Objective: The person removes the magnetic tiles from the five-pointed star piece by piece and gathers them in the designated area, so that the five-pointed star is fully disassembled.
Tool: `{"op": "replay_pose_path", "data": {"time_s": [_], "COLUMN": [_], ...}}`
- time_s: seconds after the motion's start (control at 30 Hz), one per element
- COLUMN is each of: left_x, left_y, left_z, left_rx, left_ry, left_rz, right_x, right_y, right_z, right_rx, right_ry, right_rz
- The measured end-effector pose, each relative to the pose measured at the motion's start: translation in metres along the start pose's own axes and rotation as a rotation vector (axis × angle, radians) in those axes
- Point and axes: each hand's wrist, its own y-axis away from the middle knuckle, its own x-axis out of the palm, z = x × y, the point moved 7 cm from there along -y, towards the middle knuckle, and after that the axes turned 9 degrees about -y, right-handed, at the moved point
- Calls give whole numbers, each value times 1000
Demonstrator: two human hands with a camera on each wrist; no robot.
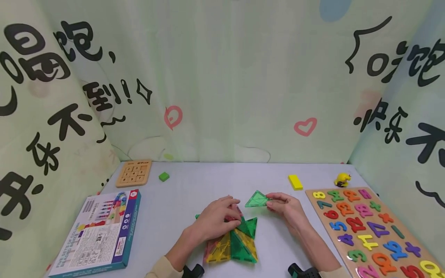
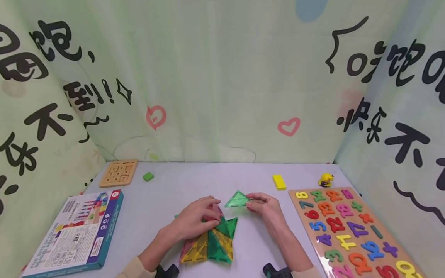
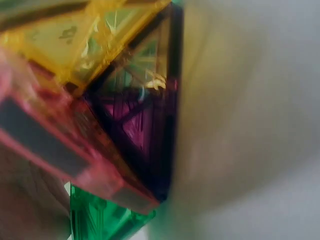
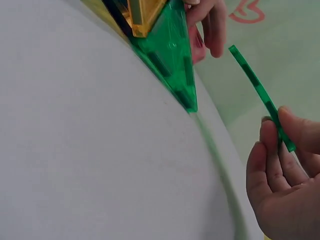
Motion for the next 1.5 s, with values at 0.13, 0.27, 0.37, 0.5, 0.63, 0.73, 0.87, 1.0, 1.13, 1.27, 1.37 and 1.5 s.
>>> {"op": "replay_pose_path", "data": {"time_s": [0.13,0.27,0.37,0.5,0.63,0.73,0.87,1.0,1.13,1.27,1.37,1.5], "left_x": [-1,0,1,2,2,2,3,2,3,2,2,3], "left_y": [0,0,-1,-1,-1,-1,-1,-1,-1,-2,-1,-1], "left_z": [-2,-4,-6,-8,-9,-9,-9,-6,-6,-6,-6,-6], "left_rx": [-3,-26,-47,-69,-69,-64,-64,-80,-92,-94,-101,-102], "left_ry": [13,18,38,68,84,92,97,105,118,126,126,119], "left_rz": [-6,2,5,-7,-28,-39,-38,-34,-23,-14,-12,-4], "right_x": [-12,-21,-24,-23,-17,-11,-7,-1,3,15,23,24], "right_y": [-20,-43,-58,-75,-86,-90,-92,-85,-59,-28,-6,11], "right_z": [8,15,19,21,25,28,29,32,32,22,10,-6], "right_rx": [-19,-62,-90,-109,-151,-202,-228,-276,-310,-237,-133,-31], "right_ry": [66,122,135,173,336,533,714,722,681,571,454,331], "right_rz": [-99,-167,-210,-249,-239,-224,-213,-179,-88,161,354,446]}}
